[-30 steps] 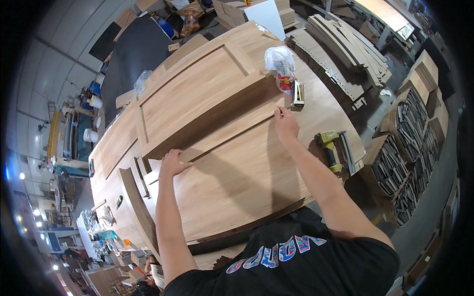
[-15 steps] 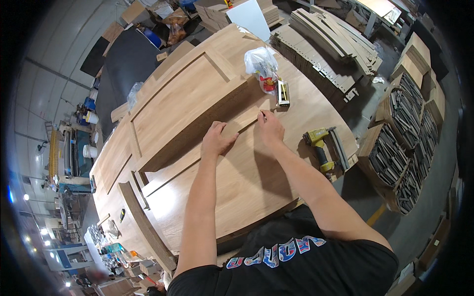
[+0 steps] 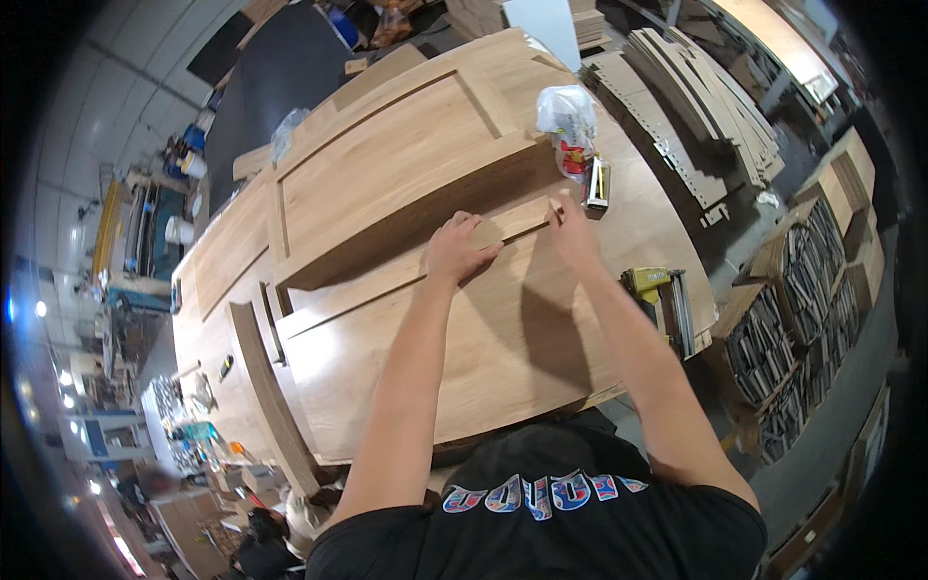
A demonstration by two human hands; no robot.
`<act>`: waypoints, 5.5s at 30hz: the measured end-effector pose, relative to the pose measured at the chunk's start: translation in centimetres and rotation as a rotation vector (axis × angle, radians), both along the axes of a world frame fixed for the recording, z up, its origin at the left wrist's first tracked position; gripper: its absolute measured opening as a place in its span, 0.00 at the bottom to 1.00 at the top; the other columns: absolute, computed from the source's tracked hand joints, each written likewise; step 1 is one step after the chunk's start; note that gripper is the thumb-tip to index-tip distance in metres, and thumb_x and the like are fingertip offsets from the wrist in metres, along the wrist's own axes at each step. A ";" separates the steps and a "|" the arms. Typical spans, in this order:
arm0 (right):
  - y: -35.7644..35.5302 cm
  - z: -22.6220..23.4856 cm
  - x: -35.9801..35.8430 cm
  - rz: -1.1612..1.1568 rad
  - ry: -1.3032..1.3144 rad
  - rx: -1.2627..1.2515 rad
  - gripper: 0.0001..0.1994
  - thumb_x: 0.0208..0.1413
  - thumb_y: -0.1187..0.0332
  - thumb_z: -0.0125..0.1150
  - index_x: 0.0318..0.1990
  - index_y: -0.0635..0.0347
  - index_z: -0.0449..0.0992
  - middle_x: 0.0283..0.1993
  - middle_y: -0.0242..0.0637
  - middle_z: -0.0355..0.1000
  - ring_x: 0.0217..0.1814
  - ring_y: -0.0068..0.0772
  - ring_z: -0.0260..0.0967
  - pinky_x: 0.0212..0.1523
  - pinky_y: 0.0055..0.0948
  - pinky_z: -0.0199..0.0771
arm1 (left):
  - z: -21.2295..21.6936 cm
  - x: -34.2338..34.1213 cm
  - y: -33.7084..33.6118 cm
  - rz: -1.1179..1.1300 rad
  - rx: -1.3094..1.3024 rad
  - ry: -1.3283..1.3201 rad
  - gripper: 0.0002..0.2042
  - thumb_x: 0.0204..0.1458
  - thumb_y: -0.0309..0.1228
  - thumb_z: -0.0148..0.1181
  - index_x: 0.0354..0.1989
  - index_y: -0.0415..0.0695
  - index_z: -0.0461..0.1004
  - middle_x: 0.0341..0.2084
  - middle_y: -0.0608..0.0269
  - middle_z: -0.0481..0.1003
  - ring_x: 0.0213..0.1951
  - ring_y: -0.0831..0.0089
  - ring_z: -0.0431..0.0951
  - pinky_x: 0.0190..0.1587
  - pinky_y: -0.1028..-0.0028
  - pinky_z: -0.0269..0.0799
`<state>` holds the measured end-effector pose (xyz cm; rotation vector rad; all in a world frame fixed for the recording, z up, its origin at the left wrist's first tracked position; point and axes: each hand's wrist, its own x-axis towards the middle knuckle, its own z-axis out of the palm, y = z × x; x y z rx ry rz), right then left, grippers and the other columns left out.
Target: The person assembles wooden cabinet doors by placing wooden slats into grooves and securing them using a pneumatic nail gun.
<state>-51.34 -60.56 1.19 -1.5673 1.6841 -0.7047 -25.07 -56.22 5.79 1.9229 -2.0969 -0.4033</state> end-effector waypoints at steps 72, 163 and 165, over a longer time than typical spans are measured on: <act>-5.6 1.0 -1.0 0.050 0.363 0.079 0.20 0.57 0.48 0.83 0.39 0.57 0.90 0.41 0.48 0.88 0.48 0.51 0.88 0.51 0.52 0.84 | 0.4 11.8 4.4 -0.133 0.030 -0.060 0.38 0.57 0.65 0.72 0.63 0.45 0.81 0.58 0.52 0.82 0.60 0.51 0.83 0.64 0.53 0.78; -1.6 17.1 -1.4 0.276 -0.003 0.597 0.10 0.63 0.74 0.71 0.49 0.64 0.80 0.30 0.26 0.73 0.24 0.16 0.66 0.27 0.25 0.72 | -3.5 -3.1 -2.0 -0.123 -0.201 0.222 0.24 0.56 0.51 0.78 0.45 0.44 0.80 0.48 0.52 0.82 0.52 0.51 0.86 0.54 0.54 0.82; -1.5 17.9 -0.4 0.283 0.013 0.585 0.10 0.63 0.74 0.72 0.50 0.64 0.81 0.29 0.24 0.72 0.24 0.15 0.65 0.27 0.25 0.72 | -3.6 -3.1 -2.1 -0.120 -0.218 0.244 0.22 0.56 0.49 0.78 0.44 0.44 0.80 0.47 0.52 0.82 0.51 0.51 0.86 0.53 0.54 0.83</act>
